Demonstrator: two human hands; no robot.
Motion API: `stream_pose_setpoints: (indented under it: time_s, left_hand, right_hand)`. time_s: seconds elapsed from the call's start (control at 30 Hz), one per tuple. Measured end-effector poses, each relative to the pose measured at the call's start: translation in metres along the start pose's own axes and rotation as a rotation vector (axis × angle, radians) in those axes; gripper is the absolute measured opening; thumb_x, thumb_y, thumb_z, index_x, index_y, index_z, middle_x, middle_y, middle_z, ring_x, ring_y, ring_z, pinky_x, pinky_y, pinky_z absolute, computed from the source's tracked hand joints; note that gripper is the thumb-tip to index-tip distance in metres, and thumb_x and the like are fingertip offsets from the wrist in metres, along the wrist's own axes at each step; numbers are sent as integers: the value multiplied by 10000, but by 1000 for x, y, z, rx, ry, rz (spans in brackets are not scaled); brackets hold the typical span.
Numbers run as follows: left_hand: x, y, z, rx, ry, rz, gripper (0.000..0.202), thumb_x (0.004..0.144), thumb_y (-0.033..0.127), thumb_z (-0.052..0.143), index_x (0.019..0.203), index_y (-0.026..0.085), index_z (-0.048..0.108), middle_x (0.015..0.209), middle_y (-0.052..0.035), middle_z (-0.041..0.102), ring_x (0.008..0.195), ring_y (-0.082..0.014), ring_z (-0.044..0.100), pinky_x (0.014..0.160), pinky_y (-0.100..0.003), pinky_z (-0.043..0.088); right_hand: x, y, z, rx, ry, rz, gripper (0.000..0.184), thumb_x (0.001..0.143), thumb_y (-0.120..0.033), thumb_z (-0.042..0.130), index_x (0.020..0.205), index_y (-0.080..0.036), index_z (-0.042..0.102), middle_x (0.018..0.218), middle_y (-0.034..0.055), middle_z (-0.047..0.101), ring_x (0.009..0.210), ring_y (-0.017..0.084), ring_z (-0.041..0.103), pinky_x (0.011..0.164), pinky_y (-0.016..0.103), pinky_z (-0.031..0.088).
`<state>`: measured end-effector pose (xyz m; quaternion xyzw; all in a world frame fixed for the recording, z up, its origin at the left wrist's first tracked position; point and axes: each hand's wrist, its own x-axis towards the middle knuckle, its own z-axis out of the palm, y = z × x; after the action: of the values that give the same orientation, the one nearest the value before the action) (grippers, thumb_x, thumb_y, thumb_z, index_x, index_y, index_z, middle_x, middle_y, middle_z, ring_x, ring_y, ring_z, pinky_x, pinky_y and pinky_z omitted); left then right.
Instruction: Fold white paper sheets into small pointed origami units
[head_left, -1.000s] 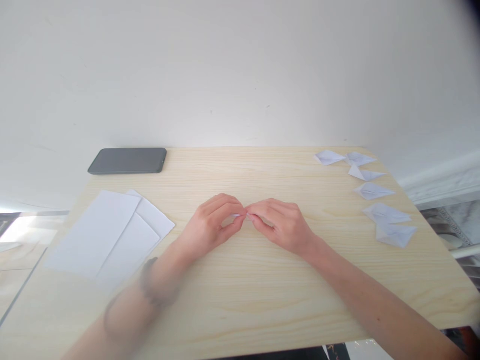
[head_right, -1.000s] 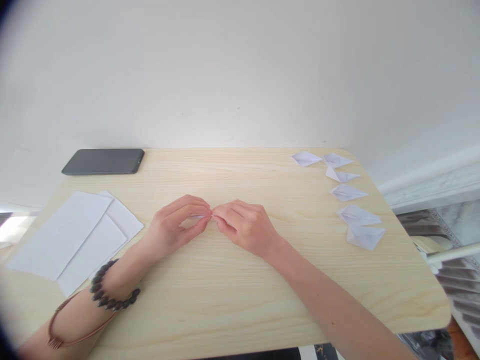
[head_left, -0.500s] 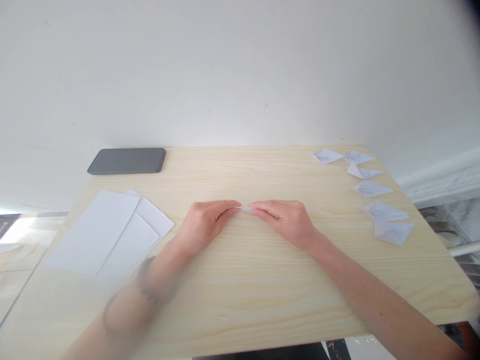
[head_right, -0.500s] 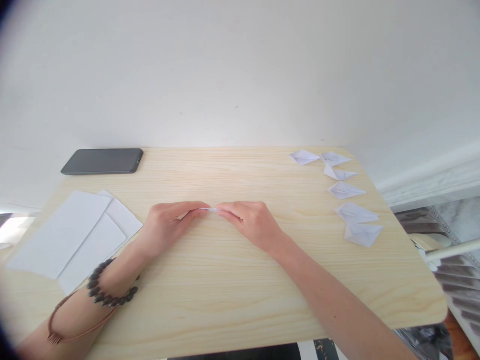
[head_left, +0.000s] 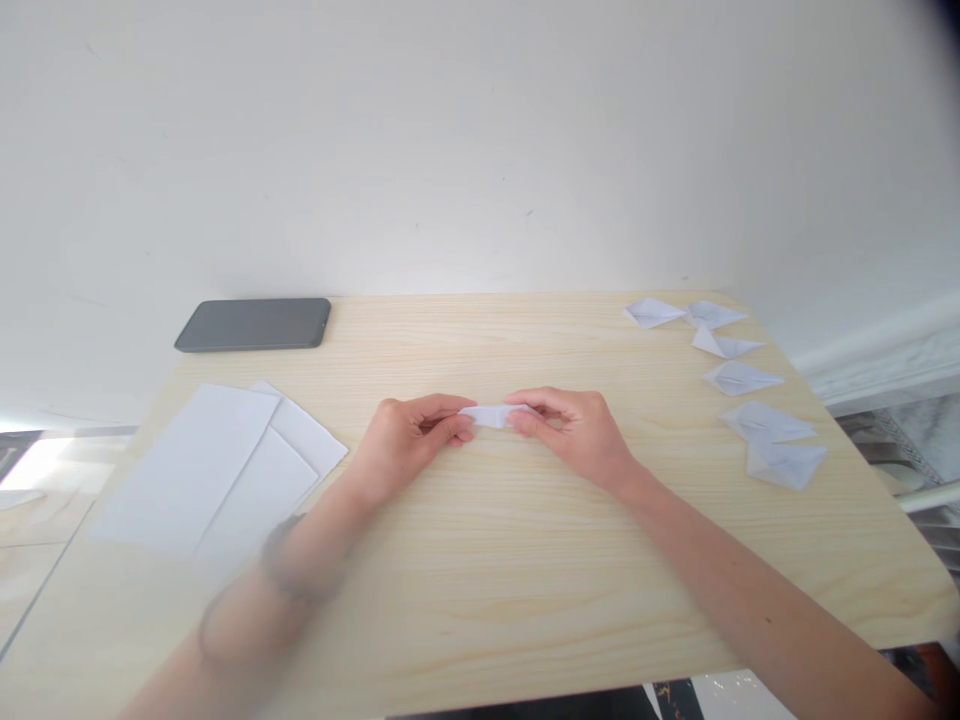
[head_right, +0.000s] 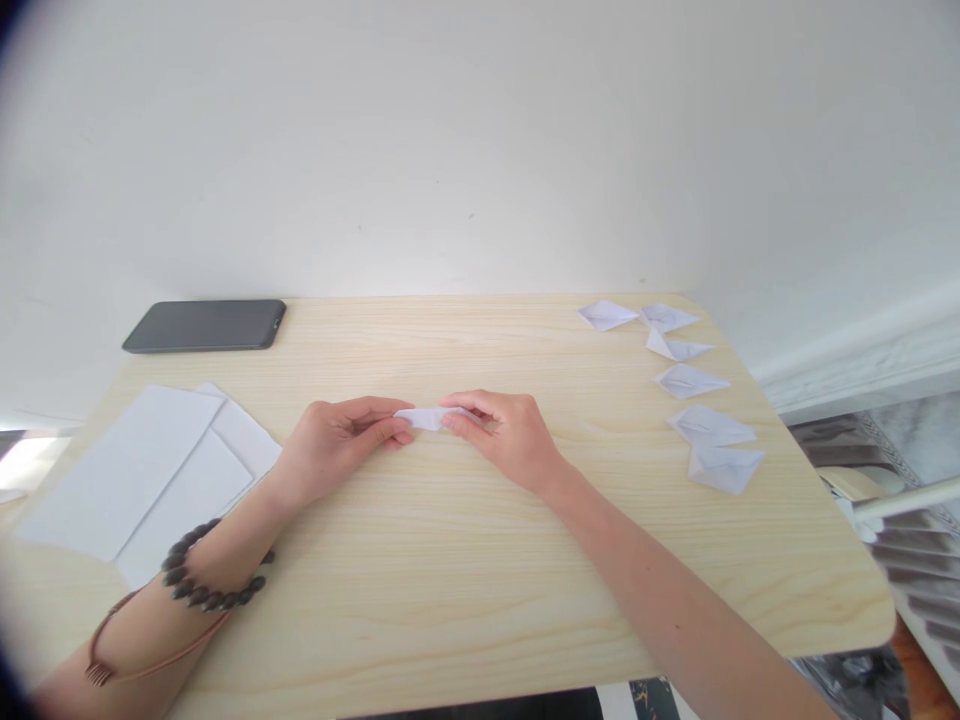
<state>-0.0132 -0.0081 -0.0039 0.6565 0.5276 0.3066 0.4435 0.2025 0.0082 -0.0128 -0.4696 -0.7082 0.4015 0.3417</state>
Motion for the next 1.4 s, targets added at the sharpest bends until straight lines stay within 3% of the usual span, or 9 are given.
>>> stream_pose_setpoints:
  time_s: [0.17,0.33,0.43,0.57,0.73,0.83,0.97,1.13,1.4]
  left_hand:
    - [4,1,-2,-36,-27,-36,245,819,351,570,933,157,666,706,-21,697,651,-145,643,658,-236,506]
    - [5,2,0,-61,-64,-18,263,812,376,576,943,158,646,710,-25,694,631,-140,633,615,-234,502]
    - [2,5,4,19,-67,52,258,798,398,590,921,181,656,817,-29,698,664,-139,618,598,-229,483]
    - [0,7,9,31,-54,75,237,820,392,563,901,186,648,855,-22,690,693,-134,599,603,-223,459]
    - [2,3,6,-88,-59,51,226,830,357,565,972,181,571,755,-7,671,596,-100,549,528,-202,410]
    - [1,4,5,-70,-47,119,205,840,326,555,984,181,570,840,-30,669,683,-119,583,583,-217,448]
    - [0,7,6,68,-6,326,228,811,252,592,1030,186,597,1042,-74,624,918,-165,590,703,-245,505]
    - [-3,3,7,204,137,569,162,816,149,573,955,188,647,964,-64,657,867,-149,610,753,-271,518]
    - [-2,5,8,342,169,517,141,859,175,527,884,180,665,800,-28,695,696,-122,627,643,-232,487]
  right_hand:
    - [5,-3,-2,74,-33,76,176,792,-313,597,868,-187,693,650,2,676,593,121,636,580,225,521]
    - [6,-1,-1,181,-45,86,192,758,-324,631,875,-172,638,664,7,665,566,115,623,563,237,521]
    - [2,-2,1,196,-74,45,184,752,-297,645,894,-189,602,654,-14,645,544,99,594,553,229,510]
    - [-2,-5,4,75,-103,-73,126,821,-293,567,890,-198,610,704,-9,643,575,88,580,552,208,495]
    - [-2,-3,6,-100,-96,-386,234,794,-249,617,1025,-215,606,977,39,638,820,118,608,636,198,512]
    - [-1,1,8,-155,-42,-514,209,823,-203,582,1031,-212,602,1008,50,633,882,125,612,697,216,521]
    - [-2,1,7,-204,13,-496,168,853,-215,546,1011,-216,605,932,31,668,811,119,634,698,231,522]
    - [-5,-6,5,-275,14,-511,145,876,-214,512,974,-210,618,920,15,692,818,111,640,738,223,511]
    - [-6,-3,9,-441,51,-549,183,898,-208,468,948,-195,644,748,0,710,640,109,645,584,220,492]
